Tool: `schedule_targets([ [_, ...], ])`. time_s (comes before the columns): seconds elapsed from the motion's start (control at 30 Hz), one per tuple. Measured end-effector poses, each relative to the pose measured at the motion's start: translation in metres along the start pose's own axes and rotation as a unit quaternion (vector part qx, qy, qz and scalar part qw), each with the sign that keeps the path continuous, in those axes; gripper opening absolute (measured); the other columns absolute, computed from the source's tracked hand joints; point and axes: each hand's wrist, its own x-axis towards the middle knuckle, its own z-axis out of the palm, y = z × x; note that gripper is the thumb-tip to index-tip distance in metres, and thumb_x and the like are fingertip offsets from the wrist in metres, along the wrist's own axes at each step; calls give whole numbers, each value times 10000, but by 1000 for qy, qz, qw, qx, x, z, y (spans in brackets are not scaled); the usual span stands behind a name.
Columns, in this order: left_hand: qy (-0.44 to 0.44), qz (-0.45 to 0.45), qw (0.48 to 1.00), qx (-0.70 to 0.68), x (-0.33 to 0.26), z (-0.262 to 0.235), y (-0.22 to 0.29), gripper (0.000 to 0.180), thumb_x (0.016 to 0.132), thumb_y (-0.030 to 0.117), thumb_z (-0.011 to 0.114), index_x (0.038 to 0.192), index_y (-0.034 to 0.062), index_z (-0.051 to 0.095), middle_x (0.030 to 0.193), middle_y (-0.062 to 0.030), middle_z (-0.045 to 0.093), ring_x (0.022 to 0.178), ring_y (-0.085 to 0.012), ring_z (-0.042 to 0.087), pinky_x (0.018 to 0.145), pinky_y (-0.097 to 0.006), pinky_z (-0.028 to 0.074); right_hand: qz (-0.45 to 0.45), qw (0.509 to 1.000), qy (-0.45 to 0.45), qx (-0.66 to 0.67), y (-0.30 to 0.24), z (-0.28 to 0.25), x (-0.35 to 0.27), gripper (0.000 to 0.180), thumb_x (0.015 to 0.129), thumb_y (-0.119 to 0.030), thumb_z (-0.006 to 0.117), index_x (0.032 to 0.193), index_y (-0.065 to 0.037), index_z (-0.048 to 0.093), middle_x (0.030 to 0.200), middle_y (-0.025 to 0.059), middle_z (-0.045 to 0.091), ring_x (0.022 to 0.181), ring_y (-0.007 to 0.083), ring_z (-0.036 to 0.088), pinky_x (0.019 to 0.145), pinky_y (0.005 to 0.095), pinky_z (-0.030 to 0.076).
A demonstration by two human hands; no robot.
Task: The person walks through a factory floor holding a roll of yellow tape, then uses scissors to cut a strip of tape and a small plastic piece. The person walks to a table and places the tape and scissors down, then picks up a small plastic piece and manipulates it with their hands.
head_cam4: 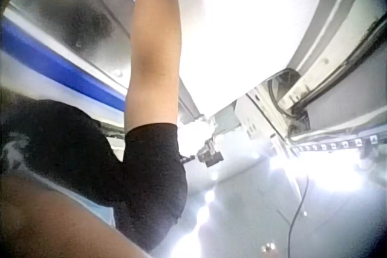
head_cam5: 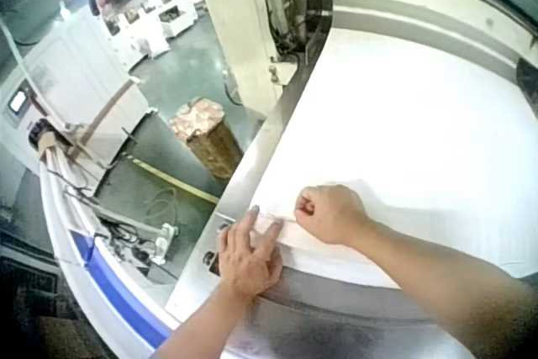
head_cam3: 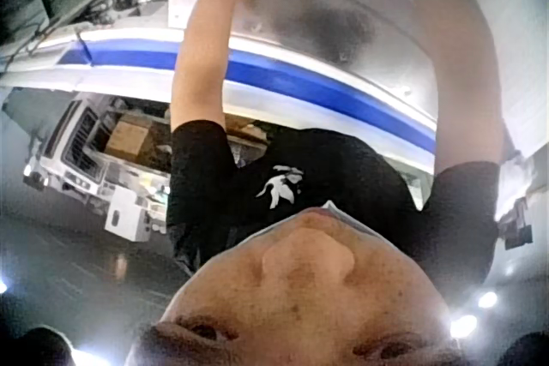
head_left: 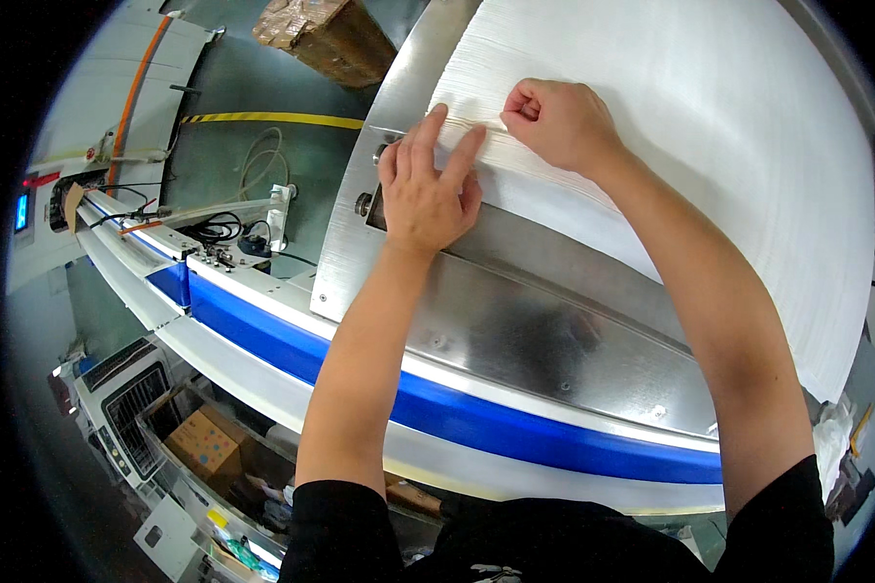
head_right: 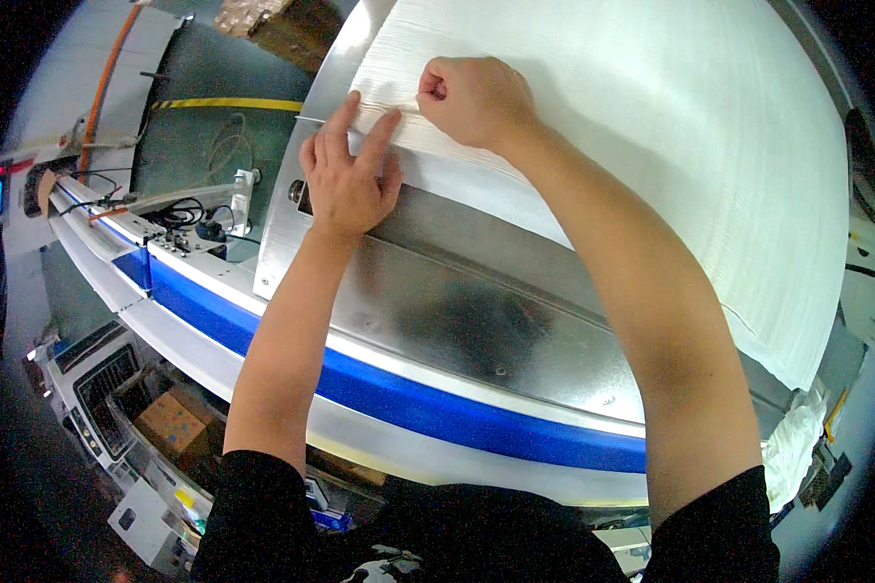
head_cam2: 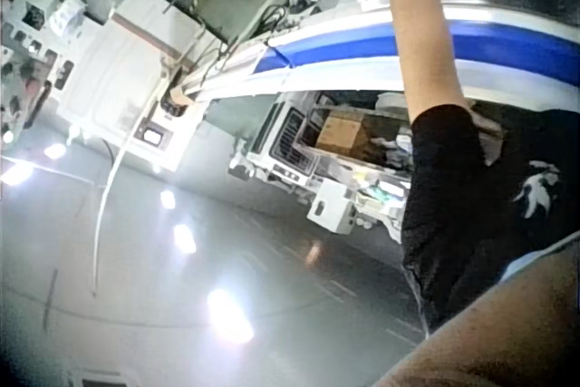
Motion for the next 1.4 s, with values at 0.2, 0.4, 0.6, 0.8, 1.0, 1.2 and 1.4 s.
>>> schedule_targets([
  [0.2,33,-2,999,-6,-6,4,-4,345,749,235,681,1092,257,649,1359,-42,511,1162,-240,520,951,-423,324,11,1000,5,1,1,0,1,155,821,-240,652,855,-90,677,684,14,658,626,158,608,641,310,490],
  [0.4,22,-10,1000,12,-29,-11,-2,322,742,245,685,1063,260,654,1235,34,584,1156,-213,528,935,-409,318,9,1000,2,4,3,1,4,161,803,-257,640,848,-109,685,738,42,686,691,236,648,671,373,520],
  [0.6,2,19,1000,16,-28,-26,-3,346,702,233,697,1043,228,641,1169,34,592,1116,-196,542,945,-416,325,-26,997,-2,74,-1,-2,-12,185,841,-292,613,887,-124,675,799,75,696,723,288,666,675,427,521],
  [0.8,-112,105,987,-37,-5,-45,-19,344,668,176,700,1003,158,625,1150,-19,622,1052,-223,595,926,-440,397,46,996,-35,-63,-18,-26,-121,252,927,-282,581,968,-54,680,899,125,686,812,290,659,701,397,508],
  [1.0,-388,98,907,129,42,-62,1,681,737,226,731,1370,188,484,1310,-123,575,1222,-288,533,1060,-495,349,161,969,97,-162,82,-97,-257,339,968,-346,505,931,-66,693,877,124,670,855,311,633,824,429,475],
  [1.2,-490,86,827,262,75,-44,52,562,752,121,677,1294,190,546,1193,-78,637,1090,-262,619,935,-441,457,324,894,100,-293,219,-205,-421,474,1006,-402,410,828,-82,711,816,107,675,881,290,640,941,473,414],
  [1.4,-427,132,841,303,71,-4,1,299,801,15,597,1071,108,685,1022,-145,685,946,-318,657,808,-422,518,342,860,195,-325,343,-294,-562,493,1017,-383,389,828,-62,712,814,120,692,889,290,649,1033,485,354],
])
